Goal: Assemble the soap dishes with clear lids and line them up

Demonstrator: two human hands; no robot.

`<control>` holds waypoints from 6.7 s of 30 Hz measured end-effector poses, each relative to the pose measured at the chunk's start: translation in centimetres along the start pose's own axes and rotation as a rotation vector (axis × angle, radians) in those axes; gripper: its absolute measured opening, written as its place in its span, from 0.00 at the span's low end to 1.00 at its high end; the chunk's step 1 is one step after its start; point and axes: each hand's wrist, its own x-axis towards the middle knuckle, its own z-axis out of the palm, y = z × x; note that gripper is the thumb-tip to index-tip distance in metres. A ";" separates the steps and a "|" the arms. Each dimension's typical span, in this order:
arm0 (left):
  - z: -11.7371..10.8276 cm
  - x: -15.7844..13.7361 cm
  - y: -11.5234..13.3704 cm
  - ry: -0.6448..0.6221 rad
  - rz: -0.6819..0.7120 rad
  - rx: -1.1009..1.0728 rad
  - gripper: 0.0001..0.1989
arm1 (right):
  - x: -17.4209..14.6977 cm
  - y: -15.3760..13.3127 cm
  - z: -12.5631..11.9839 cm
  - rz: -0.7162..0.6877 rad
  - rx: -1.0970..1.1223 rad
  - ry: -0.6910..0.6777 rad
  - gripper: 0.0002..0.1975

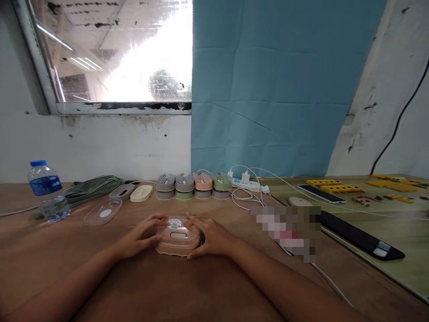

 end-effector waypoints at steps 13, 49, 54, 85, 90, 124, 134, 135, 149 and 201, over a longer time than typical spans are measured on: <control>-5.0 5.1 -11.4 0.172 -0.572 0.703 0.18 | 0.1 -0.1 0.1 -0.077 -0.104 0.054 0.38; -0.2 -0.4 1.2 -0.022 0.044 0.498 0.28 | 0.2 -2.1 2.7 -0.184 -0.303 0.156 0.35; -0.2 -0.4 1.5 -0.029 0.007 0.484 0.28 | 0.0 -2.2 1.0 -0.190 -0.270 0.073 0.37; -7.2 -2.0 -6.3 0.967 -0.709 0.263 0.09 | 24.7 -2.2 10.4 0.285 -0.607 0.047 0.24; -8.2 -2.9 -6.0 0.938 -0.737 0.471 0.09 | 21.6 -4.7 10.4 0.054 -0.596 0.021 0.24; -12.9 -1.1 -10.0 0.179 -0.776 0.831 0.21 | -2.2 -2.4 1.2 -0.339 -0.699 0.062 0.16; -12.0 2.7 -16.0 0.086 -0.829 0.896 0.11 | -3.1 -0.9 -2.0 -0.064 -0.415 -0.080 0.12; -12.2 2.7 -15.7 0.105 -0.824 0.904 0.11 | -3.1 -0.8 -1.9 -0.088 -0.379 -0.100 0.12; -5.7 0.8 1.5 0.083 -0.024 0.320 0.15 | -3.1 -1.7 -1.9 -0.198 -0.192 0.440 0.28; 0.9 0.5 2.6 0.187 -0.338 -1.204 0.09 | -2.5 -1.1 -0.4 -0.151 -0.183 0.179 0.29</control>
